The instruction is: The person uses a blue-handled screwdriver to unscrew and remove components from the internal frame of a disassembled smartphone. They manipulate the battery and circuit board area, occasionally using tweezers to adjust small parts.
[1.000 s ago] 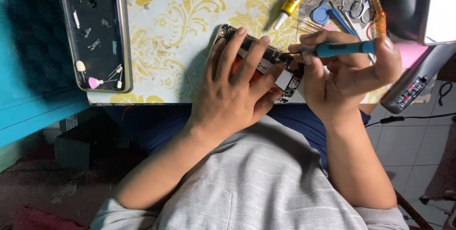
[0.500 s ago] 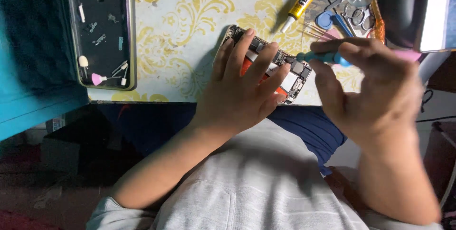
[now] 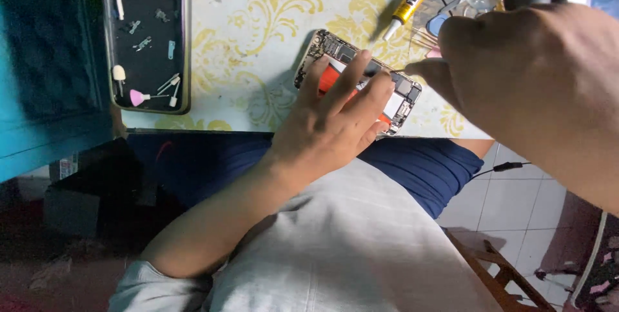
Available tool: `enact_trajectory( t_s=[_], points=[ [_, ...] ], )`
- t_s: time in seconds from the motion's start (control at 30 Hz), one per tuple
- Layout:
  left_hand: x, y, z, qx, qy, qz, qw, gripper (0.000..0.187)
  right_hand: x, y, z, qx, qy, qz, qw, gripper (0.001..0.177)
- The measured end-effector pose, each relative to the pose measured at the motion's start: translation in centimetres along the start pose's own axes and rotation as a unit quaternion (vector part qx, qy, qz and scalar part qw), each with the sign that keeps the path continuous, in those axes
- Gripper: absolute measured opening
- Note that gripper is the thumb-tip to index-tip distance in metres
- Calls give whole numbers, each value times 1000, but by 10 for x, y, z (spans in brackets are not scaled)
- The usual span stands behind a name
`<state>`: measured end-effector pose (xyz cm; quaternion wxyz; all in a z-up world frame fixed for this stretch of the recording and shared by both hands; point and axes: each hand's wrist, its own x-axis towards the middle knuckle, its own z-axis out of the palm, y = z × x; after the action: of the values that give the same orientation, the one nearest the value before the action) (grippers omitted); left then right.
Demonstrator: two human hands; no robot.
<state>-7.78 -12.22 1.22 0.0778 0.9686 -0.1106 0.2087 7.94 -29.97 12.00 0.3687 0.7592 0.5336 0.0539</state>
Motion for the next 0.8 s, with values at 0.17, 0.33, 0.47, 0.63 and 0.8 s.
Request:
enact_trajectory(
  t_s=[0.17,0.33,0.47,0.63,0.8],
  points=[
    [-3,1,2,2,-12,3,1000,46,20,1,-31,147,-123,6,981,38],
    [-5,1,5,-12,-8,3,1000,44,17,-4,-14,-45,-83,4,996,58],
    [-6,1,5,-23,-1,-1,1000,44,16,-6,-14,7,-87,-11,996,40],
    [-3,0,3,-12,-3,-2,1000,44,13,-4,-32,-4,-86,-123,989,11],
    [-4,1,3,-12,-5,-10,1000,45,18,-5,-32,91,-87,-20,992,51]
  ],
)
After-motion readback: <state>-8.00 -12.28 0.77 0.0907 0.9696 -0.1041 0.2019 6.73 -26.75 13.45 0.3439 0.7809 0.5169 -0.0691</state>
